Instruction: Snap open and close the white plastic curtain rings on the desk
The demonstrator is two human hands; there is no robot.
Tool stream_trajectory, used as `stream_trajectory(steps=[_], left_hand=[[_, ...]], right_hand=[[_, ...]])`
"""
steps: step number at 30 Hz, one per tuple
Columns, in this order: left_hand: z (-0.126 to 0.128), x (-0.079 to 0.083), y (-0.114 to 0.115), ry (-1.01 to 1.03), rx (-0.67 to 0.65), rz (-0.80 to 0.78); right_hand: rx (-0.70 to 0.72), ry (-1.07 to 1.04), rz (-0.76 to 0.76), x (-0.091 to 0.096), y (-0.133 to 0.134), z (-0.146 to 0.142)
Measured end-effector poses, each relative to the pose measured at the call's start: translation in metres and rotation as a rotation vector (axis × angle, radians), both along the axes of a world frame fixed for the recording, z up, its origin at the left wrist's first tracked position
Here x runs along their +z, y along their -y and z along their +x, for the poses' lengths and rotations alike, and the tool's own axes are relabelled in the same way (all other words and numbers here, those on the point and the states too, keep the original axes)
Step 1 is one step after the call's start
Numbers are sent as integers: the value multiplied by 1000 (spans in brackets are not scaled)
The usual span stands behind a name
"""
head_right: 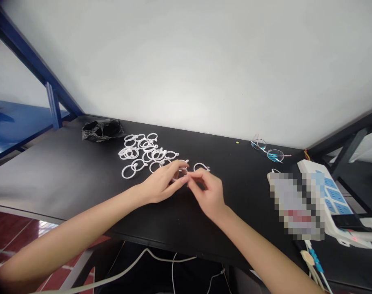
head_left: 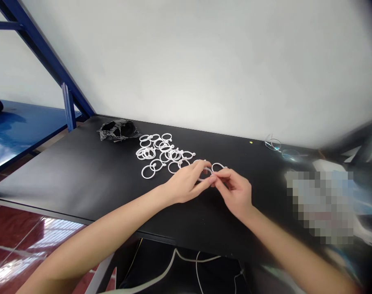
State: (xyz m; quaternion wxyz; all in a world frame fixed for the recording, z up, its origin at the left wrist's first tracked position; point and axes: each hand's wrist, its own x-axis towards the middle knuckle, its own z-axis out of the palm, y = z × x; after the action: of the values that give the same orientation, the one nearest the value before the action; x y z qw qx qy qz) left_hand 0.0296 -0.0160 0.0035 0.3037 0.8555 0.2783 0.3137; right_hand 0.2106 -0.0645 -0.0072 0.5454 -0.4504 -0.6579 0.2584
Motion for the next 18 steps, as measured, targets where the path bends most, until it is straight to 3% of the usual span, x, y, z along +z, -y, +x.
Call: stream_trajectory(steps=[3, 8, 14, 18], left_hand=[[-1, -5, 2, -81, -1, 281], [0, -12, 1, -85, 59, 562], [0, -8, -1, -157, 100, 507], [-3, -4, -8, -193, 173, 469]], right_hand=[[22, 79, 191, -5, 11, -10], [51, 32, 190, -5, 19, -16], [18, 127, 105, 3, 8, -8], [-31, 237, -104, 13, -10, 16]])
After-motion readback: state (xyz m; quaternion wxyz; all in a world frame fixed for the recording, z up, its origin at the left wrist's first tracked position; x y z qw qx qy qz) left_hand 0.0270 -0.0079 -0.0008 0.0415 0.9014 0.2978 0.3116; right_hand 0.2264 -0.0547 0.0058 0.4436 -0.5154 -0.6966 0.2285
